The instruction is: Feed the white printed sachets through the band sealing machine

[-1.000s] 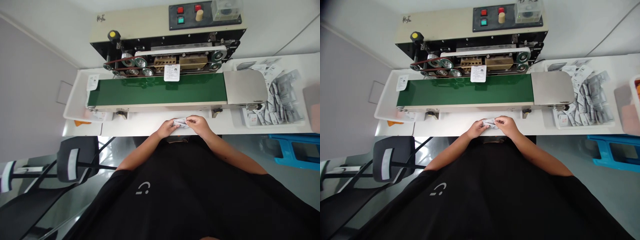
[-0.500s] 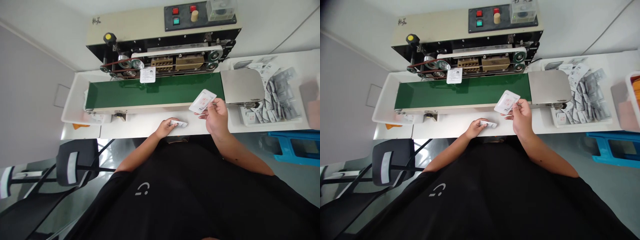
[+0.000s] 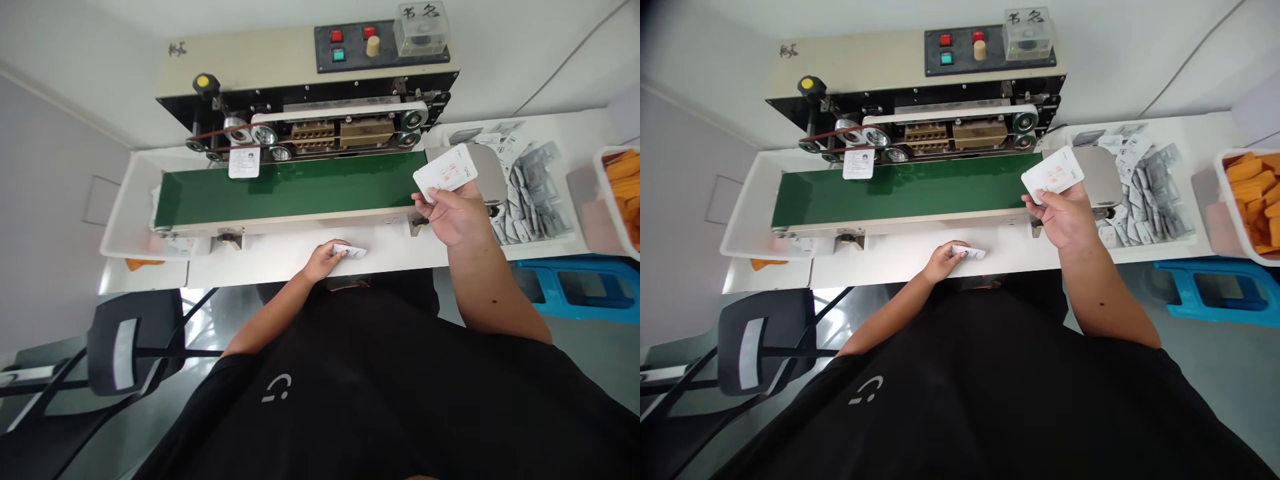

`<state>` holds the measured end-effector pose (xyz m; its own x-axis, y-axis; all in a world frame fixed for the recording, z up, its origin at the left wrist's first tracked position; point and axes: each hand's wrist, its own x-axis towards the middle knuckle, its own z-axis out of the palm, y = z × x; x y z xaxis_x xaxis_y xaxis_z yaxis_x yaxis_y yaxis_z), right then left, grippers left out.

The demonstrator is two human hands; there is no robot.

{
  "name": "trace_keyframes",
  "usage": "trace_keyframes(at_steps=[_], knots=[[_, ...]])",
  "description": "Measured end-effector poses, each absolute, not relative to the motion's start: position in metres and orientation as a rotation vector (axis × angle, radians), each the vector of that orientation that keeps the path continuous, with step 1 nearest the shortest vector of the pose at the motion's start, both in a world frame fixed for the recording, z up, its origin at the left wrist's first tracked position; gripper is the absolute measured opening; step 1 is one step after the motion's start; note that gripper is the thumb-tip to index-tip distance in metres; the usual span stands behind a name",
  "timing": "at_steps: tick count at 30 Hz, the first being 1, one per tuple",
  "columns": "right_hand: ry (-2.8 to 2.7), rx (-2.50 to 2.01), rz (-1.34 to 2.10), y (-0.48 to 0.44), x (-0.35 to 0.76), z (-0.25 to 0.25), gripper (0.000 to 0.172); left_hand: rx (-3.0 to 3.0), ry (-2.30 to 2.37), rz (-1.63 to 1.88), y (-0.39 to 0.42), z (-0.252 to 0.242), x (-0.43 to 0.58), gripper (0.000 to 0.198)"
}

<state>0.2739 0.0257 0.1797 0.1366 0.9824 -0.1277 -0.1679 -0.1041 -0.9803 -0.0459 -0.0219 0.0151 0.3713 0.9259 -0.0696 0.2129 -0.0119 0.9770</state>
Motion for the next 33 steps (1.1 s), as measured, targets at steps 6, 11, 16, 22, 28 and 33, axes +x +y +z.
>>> trace_keyframes(at_steps=[6, 11, 16, 22, 28, 33], knots=[[-0.785, -1.299, 1.121, 0.047, 0.298, 0.168, 0.043, 1.494, 1.077, 0.798, -0.022, 0.013, -0.046, 0.052], [-0.777, -1.361, 1.107, 0.058, 0.311, 0.182, 0.035, 1.509, 1.085, 0.783, -0.022, 0.009, -0.047, 0.052], [-0.851, -1.401, 1.12, 0.061, 0.314, 0.194, 0.057, 1.5, 1.08, 0.786, -0.022, 0.011, -0.047, 0.051], [-0.736, -1.424, 1.106, 0.081, 0.316, 0.187, 0.037, 1.494, 1.098, 0.787, -0.022, 0.012, -0.047, 0.052], [-0.631, -1.359, 0.994, 0.098, 0.32, 0.186, 0.015, 1.48, 1.099, 0.789, -0.022, 0.013, -0.047, 0.051], [-0.638, -1.339, 0.97, 0.104, 0.325, 0.187, 0.015, 1.468, 1.1, 0.794, -0.023, 0.013, -0.047, 0.051]])
